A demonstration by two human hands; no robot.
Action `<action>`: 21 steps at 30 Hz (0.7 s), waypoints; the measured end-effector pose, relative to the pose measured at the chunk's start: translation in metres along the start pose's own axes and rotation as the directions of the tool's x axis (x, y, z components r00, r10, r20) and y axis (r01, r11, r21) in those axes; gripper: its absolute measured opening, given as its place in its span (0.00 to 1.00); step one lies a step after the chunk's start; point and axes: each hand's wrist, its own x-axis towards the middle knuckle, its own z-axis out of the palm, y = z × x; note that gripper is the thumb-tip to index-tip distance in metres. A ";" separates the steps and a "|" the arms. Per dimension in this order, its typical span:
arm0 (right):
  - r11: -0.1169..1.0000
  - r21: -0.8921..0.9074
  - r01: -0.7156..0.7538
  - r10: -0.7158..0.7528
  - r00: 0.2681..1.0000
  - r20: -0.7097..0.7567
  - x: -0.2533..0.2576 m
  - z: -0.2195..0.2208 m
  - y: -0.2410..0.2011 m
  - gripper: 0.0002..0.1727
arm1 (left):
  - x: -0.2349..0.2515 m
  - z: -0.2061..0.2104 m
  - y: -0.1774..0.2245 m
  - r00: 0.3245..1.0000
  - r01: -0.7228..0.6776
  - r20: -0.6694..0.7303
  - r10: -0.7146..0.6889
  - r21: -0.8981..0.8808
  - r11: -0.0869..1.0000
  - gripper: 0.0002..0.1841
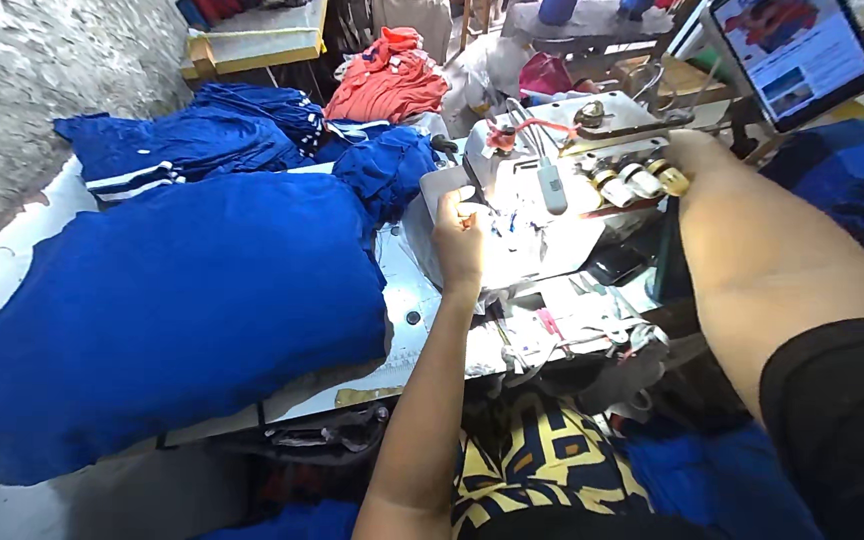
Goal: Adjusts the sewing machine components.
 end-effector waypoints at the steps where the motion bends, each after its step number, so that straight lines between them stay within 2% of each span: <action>1: 1.000 -0.009 -0.006 0.006 1.000 0.011 -0.003 -0.002 -0.004 0.19 | 0.000 0.000 0.001 1.000 0.001 0.001 -0.001 0.010 1.000 0.19; 4: 0.997 0.013 -0.072 0.072 0.997 0.013 0.006 -0.003 -0.011 0.19 | 0.000 0.000 0.002 1.000 -0.015 0.004 0.015 0.024 1.000 0.19; 7: 0.956 0.214 -0.200 0.210 0.977 -0.025 0.015 -0.006 -0.014 0.24 | 0.000 0.000 0.002 1.000 -0.020 -0.002 0.021 0.060 0.998 0.19; 9: 0.933 0.290 -0.212 0.237 0.970 -0.054 0.017 -0.007 -0.009 0.26 | -0.001 0.000 0.002 1.000 -0.021 0.003 0.021 0.081 0.996 0.19; 11: 0.914 0.377 -0.152 0.201 0.975 -0.094 0.019 -0.004 0.006 0.26 | -0.001 -0.001 0.001 1.000 -0.021 0.012 0.020 0.074 0.997 0.20; 13: 0.913 0.402 -0.074 0.117 0.990 -0.083 0.007 -0.007 0.013 0.21 | 0.000 -0.001 -0.001 1.000 -0.009 0.010 0.008 0.084 0.996 0.19; 15: 0.909 0.417 -0.002 0.044 0.995 -0.092 -0.013 -0.008 0.019 0.20 | -0.001 -0.001 -0.001 1.000 -0.010 0.018 0.007 0.122 0.993 0.20; 18: 0.942 0.312 0.125 -0.042 0.965 -0.259 -0.053 -0.001 0.036 0.20 | -0.003 -0.001 0.000 0.999 -0.032 0.017 0.029 0.193 0.981 0.19; 21: 0.883 0.366 0.295 -0.076 0.858 -0.507 -0.134 0.027 0.044 0.28 | -0.009 0.000 0.003 0.995 -0.097 -0.002 0.101 0.269 0.958 0.21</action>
